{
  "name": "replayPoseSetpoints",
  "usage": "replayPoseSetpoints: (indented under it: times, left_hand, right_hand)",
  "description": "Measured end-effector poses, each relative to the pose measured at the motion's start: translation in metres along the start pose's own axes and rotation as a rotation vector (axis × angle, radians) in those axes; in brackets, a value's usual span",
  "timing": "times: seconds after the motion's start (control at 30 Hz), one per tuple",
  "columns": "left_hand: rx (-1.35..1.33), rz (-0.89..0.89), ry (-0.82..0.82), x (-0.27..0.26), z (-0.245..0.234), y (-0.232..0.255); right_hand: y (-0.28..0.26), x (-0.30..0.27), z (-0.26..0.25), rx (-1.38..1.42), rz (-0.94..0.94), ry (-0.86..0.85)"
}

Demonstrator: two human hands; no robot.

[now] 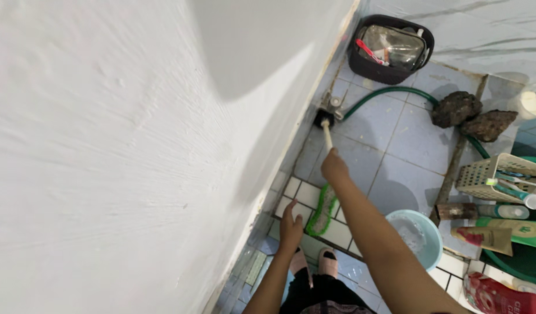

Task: The person organizes toiletries on a ledge, pours liquid from a bottle into a water scoop, and scrubs the tiled floor and walls using a cleaning brush and a scrub pad.

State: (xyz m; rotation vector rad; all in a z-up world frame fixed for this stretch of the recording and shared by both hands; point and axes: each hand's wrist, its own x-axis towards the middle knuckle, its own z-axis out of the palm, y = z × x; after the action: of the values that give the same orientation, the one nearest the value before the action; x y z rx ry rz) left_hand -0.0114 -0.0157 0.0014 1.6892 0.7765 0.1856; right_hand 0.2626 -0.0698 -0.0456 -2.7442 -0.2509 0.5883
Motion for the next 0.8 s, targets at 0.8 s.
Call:
replayPoseSetpoints:
  times: [0.8]
  left_hand:
    - [0.008, 0.052, -0.007, 0.002, -0.025, 0.015]
  right_hand:
    - [0.001, -0.004, 0.017, 0.259, -0.023, -0.125]
